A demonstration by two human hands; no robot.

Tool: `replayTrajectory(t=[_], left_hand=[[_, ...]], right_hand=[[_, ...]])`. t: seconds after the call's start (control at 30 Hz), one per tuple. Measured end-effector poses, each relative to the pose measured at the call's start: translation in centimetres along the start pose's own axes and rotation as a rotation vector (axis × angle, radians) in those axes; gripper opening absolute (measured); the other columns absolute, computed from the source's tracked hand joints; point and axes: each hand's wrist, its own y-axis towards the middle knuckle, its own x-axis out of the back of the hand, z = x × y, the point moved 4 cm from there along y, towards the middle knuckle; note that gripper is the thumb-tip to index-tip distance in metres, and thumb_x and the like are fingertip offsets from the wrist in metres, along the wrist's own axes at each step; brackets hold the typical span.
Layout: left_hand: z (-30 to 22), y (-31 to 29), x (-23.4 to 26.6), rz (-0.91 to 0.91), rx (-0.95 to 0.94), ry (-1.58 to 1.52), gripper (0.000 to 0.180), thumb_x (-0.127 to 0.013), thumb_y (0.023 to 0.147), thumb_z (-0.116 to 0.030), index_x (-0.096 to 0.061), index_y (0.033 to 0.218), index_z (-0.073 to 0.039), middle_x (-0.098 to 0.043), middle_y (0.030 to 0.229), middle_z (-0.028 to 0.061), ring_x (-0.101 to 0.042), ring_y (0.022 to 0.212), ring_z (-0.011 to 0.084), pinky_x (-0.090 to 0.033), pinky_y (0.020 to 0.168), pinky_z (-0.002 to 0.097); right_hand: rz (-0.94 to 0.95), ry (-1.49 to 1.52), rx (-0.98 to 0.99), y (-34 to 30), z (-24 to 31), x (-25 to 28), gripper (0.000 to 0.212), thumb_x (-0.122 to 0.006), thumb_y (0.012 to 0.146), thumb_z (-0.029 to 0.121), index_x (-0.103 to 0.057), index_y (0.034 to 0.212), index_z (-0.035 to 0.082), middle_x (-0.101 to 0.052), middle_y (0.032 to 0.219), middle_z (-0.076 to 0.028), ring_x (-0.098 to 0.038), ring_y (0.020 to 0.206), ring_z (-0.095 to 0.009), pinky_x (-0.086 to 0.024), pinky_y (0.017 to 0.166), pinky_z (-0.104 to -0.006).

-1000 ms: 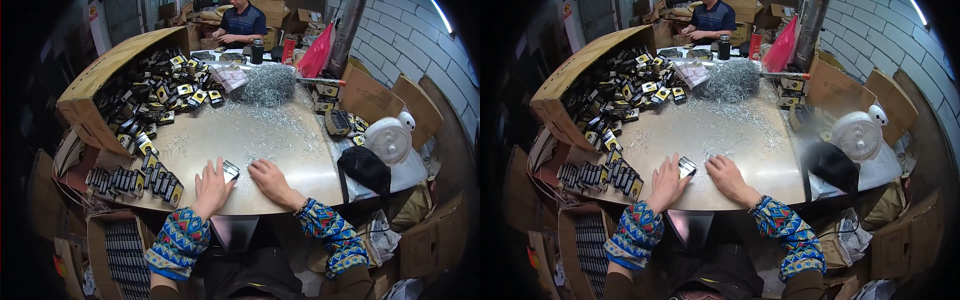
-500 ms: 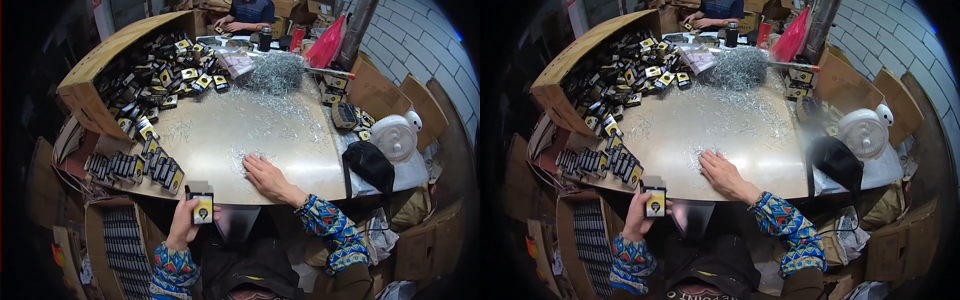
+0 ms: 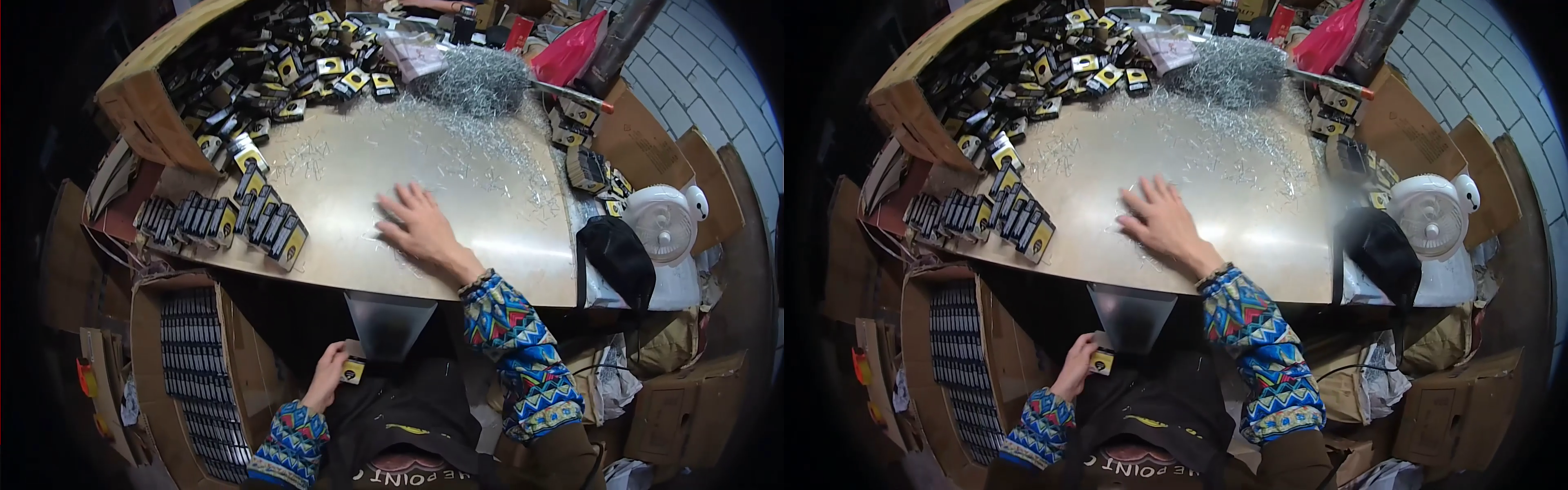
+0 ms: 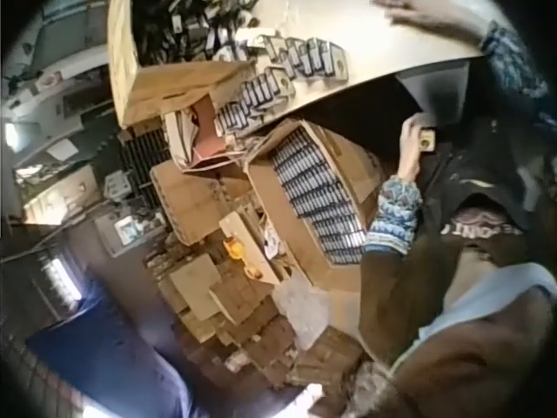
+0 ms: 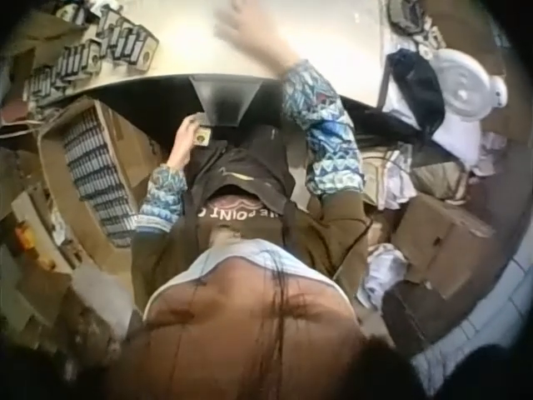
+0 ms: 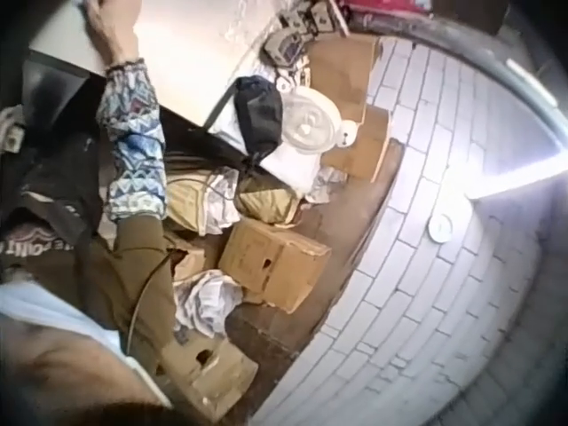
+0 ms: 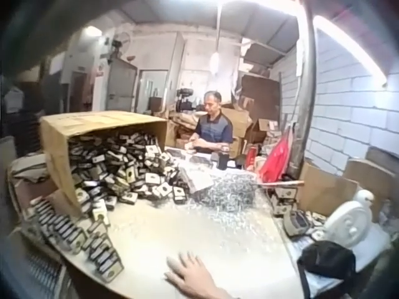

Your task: Sort and package small sensor components into boxes at a workbench.

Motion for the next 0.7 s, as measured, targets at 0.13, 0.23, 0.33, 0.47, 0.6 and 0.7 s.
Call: replayTrajectory(t=[0.13,0.23,0.33,0.47,0.6,0.7], left_hand=[[-0.4,-1.3,-3.9,0.214,-0.049,0.097,0.025,-0.054,0.092,-0.011,-0.058,0.115,-0.004,-0.060,0.094,0.0012,-0.053,0.087,0.0087,-0.043,0.077,0.0227],[1.1,-1.3,-5.2,0.197,0.031,-0.195,0.022,-0.052,0.092,-0.010,-0.058,0.113,-0.007,-0.059,0.091,-0.0012,-0.051,0.081,0.0058,-0.041,0.067,0.0207],[1.0,-2.0,-5.9,0.131,0.045,-0.379,0.020,-0.051,0.092,-0.008,-0.058,0.111,-0.009,-0.059,0.091,-0.0026,-0.050,0.078,0.0045,-0.038,0.060,0.0195],[1.1,-2.5,-5.2,0.171,0.005,-0.372,0.020,-0.049,0.092,-0.008,-0.058,0.110,-0.009,-0.059,0.092,-0.0028,-0.052,0.080,0.0048,-0.040,0.064,0.0179],[0.4,-3.3,-5.6,0.184,-0.095,-0.223,0.027,-0.051,0.089,-0.005,-0.055,0.116,-0.002,-0.061,0.101,0.0008,-0.057,0.093,0.0086,-0.045,0.080,0.0222],[0.0,-4.1,-6.0,0.173,-0.246,0.139,0.052,-0.064,0.081,-0.010,-0.042,0.128,0.000,-0.058,0.112,0.0121,-0.058,0.098,0.0225,-0.045,0.089,0.0326]], right_hand=[[-0.039,0.054,0.045,-2.3,5.3,-1.5,0.035,-0.053,0.096,0.024,-0.058,0.128,0.009,-0.046,0.141,-0.021,-0.037,0.134,-0.044,-0.031,0.111,-0.0524],[-0.070,0.053,0.028,-5.1,7.8,-2.0,0.036,-0.054,0.096,0.020,-0.055,0.128,0.003,-0.046,0.139,-0.025,-0.038,0.133,-0.045,-0.033,0.109,-0.0532],[-0.067,0.017,-0.013,-7.6,10.3,-1.2,0.039,-0.054,0.095,0.017,-0.052,0.128,-0.004,-0.045,0.137,-0.028,-0.038,0.132,-0.047,-0.034,0.108,-0.0542],[0.059,0.182,-0.060,-9.6,12.2,1.6,0.038,-0.057,0.093,0.010,-0.052,0.128,-0.004,-0.049,0.133,-0.028,-0.042,0.130,-0.045,-0.036,0.108,-0.0499],[-0.053,0.525,-0.148,-10.9,11.1,3.1,0.032,-0.057,0.082,-0.006,-0.064,0.113,0.003,-0.061,0.115,-0.017,-0.056,0.114,-0.035,-0.044,0.097,-0.0434],[0.069,0.356,-0.042,-12.5,10.5,0.5,0.030,-0.060,0.075,-0.004,-0.064,0.103,0.003,-0.060,0.099,-0.011,-0.056,0.093,-0.030,-0.045,0.079,-0.0384]])
